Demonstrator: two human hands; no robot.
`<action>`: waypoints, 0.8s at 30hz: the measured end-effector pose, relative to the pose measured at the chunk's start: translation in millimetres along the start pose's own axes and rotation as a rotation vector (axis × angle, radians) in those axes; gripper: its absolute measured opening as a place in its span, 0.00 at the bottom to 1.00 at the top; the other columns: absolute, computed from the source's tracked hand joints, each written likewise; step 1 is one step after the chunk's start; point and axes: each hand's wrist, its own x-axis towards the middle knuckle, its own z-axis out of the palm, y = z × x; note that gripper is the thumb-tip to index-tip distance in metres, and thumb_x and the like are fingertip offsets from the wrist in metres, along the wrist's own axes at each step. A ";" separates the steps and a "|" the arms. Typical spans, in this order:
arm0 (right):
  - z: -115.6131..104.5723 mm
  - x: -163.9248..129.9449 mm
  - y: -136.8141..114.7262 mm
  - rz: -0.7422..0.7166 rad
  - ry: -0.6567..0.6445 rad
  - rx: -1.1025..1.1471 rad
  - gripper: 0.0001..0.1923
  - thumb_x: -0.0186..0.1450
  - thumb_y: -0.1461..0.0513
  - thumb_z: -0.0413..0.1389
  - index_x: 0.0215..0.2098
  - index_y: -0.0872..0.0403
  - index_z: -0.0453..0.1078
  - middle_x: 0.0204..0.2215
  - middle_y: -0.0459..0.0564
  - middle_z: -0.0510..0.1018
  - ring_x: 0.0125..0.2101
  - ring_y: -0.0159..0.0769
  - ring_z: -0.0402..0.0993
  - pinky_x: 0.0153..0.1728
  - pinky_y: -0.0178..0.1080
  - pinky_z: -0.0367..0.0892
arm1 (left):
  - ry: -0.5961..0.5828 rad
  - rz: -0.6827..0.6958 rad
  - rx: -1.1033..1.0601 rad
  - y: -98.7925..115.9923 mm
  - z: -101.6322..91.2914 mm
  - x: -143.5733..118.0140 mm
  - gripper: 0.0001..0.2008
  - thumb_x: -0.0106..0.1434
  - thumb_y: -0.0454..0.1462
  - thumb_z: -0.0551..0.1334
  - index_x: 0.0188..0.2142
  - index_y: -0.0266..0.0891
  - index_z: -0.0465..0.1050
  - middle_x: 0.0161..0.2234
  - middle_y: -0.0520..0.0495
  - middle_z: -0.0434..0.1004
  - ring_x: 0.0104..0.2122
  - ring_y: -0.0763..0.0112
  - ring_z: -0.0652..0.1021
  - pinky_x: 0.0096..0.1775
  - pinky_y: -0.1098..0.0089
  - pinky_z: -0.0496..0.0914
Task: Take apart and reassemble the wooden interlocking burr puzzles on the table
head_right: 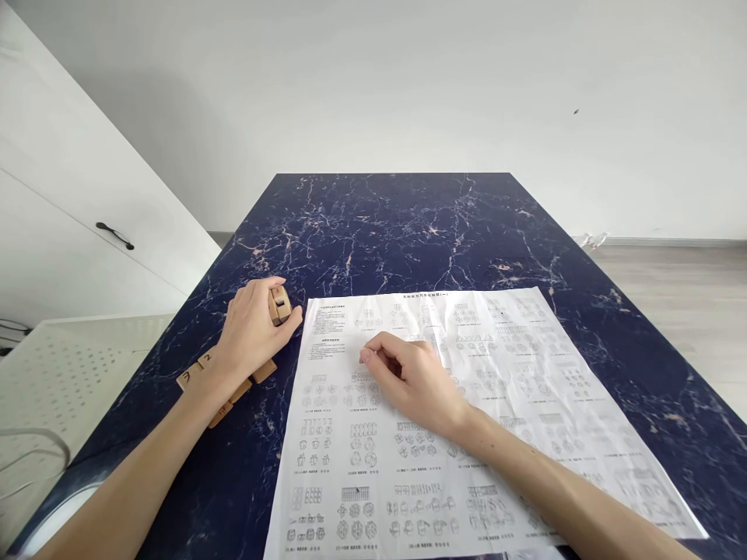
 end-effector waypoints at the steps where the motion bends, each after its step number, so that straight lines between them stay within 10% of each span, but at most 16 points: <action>1: 0.0 0.0 0.0 -0.001 0.000 0.000 0.15 0.76 0.53 0.50 0.35 0.50 0.71 0.18 0.39 0.61 0.18 0.30 0.51 0.19 0.38 0.49 | -0.002 0.000 0.005 0.4 -0.2 -0.3 0.23 0.68 0.42 0.65 0.59 0.40 0.65 0.54 0.34 0.76 0.56 0.40 0.77 0.57 0.40 0.71; 13: -2.4 1.0 0.8 -0.035 -0.014 -0.016 0.16 0.76 0.53 0.50 0.34 0.51 0.71 0.18 0.39 0.62 0.18 0.30 0.52 0.19 0.38 0.49 | 0.060 -0.053 -0.027 -6.3 -46.0 -21.1 0.18 0.73 0.50 0.60 0.54 0.42 0.71 0.57 0.36 0.77 0.61 0.43 0.75 0.63 0.41 0.67; 24: -1.7 -0.7 4.7 -0.118 0.002 -0.049 0.16 0.76 0.53 0.50 0.34 0.51 0.71 0.19 0.40 0.64 0.19 0.31 0.55 0.22 0.38 0.51 | -0.078 -0.195 -0.001 -13.5 -50.1 -107.9 0.48 0.62 0.62 0.67 0.71 0.43 0.53 0.70 0.30 0.63 0.70 0.35 0.65 0.67 0.37 0.61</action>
